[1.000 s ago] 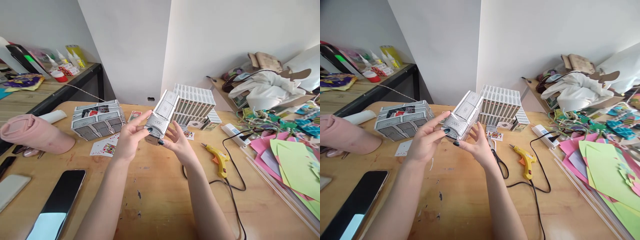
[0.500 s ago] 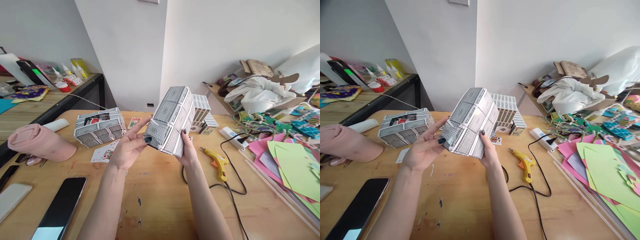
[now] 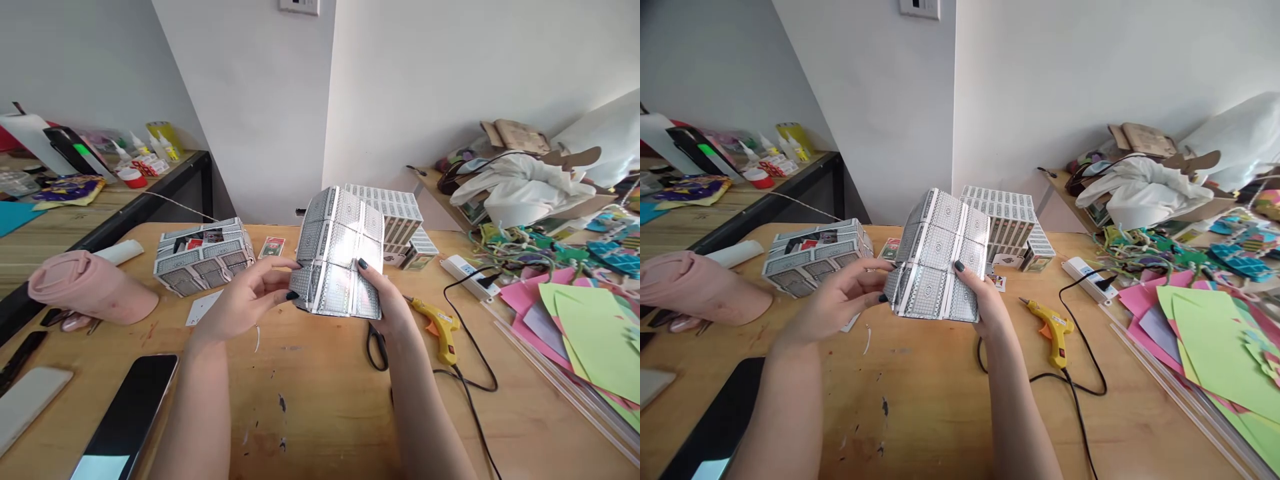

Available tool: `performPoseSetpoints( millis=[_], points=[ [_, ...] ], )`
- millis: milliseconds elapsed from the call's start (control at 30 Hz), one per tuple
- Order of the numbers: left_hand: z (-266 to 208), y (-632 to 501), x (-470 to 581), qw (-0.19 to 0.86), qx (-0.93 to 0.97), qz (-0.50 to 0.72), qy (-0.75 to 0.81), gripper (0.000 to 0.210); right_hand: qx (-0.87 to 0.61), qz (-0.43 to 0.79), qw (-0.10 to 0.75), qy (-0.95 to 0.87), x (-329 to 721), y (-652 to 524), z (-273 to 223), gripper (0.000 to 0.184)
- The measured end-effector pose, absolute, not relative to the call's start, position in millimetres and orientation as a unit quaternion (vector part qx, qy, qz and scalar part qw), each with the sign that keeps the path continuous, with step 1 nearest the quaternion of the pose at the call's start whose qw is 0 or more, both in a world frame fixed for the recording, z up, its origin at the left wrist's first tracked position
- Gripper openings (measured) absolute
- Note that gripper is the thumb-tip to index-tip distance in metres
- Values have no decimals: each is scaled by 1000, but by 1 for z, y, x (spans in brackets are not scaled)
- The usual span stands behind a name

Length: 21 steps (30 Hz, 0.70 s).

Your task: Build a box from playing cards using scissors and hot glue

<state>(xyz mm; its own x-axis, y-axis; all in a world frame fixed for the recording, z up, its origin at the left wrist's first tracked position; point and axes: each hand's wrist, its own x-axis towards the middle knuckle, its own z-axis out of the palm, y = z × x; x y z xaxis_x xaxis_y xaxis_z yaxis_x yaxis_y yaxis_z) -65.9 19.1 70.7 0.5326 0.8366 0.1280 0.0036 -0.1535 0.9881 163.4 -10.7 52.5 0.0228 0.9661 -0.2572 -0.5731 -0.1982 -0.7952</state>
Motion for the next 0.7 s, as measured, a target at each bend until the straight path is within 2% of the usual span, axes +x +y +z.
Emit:
performPoseSetpoints(
  millis=[167,367,700],
  points=[
    [69,20,-64,488,695,380,366,31,-444,624,595,-242,164,-13,60,52],
    [74,15,-61,344,762,396,379,29,-464,610,589,-258,168,-17,66,50],
    [78,10,-56,432,733,388,355,27,-452,633,572,-261,170,-17,65,43]
  ],
)
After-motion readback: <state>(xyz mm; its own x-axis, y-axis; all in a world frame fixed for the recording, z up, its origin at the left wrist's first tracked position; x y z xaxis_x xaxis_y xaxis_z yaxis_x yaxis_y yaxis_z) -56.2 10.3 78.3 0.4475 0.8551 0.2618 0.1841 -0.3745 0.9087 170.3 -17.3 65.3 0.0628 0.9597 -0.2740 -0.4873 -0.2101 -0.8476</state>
